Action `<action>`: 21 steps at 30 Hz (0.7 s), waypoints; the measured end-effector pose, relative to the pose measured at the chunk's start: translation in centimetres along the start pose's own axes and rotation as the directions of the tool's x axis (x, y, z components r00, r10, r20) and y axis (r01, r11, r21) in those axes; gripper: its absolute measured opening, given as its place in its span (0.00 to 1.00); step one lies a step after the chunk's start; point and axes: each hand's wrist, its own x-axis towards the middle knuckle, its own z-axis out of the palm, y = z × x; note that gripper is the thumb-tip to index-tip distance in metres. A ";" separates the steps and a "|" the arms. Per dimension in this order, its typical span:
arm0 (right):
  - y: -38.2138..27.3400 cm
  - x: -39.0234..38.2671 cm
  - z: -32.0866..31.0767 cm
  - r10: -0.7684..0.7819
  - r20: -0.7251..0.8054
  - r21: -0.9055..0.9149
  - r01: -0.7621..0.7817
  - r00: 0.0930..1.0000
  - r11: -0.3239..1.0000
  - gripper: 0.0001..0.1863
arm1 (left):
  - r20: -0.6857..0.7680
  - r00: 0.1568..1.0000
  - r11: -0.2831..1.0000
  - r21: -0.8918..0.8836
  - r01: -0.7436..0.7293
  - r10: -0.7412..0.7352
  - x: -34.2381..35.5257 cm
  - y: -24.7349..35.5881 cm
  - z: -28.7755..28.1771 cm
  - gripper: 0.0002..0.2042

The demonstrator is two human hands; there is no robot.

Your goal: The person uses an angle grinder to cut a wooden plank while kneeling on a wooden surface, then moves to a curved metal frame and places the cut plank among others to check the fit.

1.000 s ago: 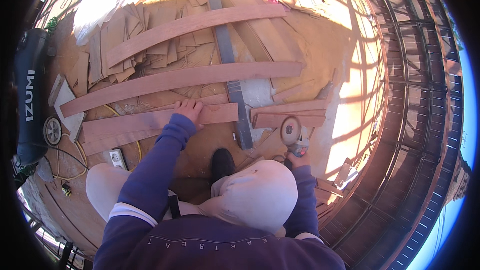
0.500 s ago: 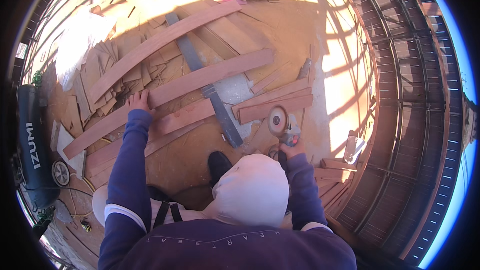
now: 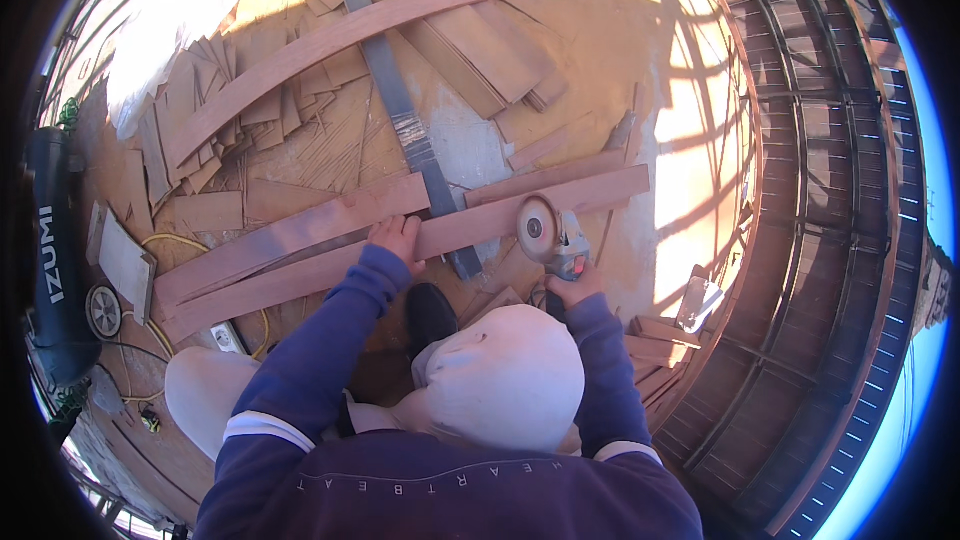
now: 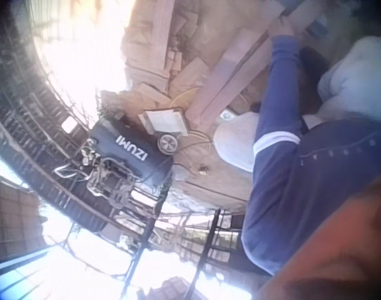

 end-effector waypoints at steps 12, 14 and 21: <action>-0.2 1.1 2.7 0.105 0.115 -0.389 -0.053 0.988 0.920 0.35 | -0.003 0.999 0.998 -0.050 -0.048 0.048 -0.5 -0.3 0.2 0.37; 0.1 1.2 2.9 0.115 0.120 -0.392 -0.060 0.986 0.918 0.35 | -0.001 0.999 0.997 -0.052 -0.052 0.052 -0.4 -0.3 0.3 0.37; -0.1 0.8 3.3 0.133 0.095 -0.379 -0.088 0.987 0.921 0.34 | 0.004 1.000 0.999 -0.027 -0.018 0.018 0.3 -0.5 1.4 0.34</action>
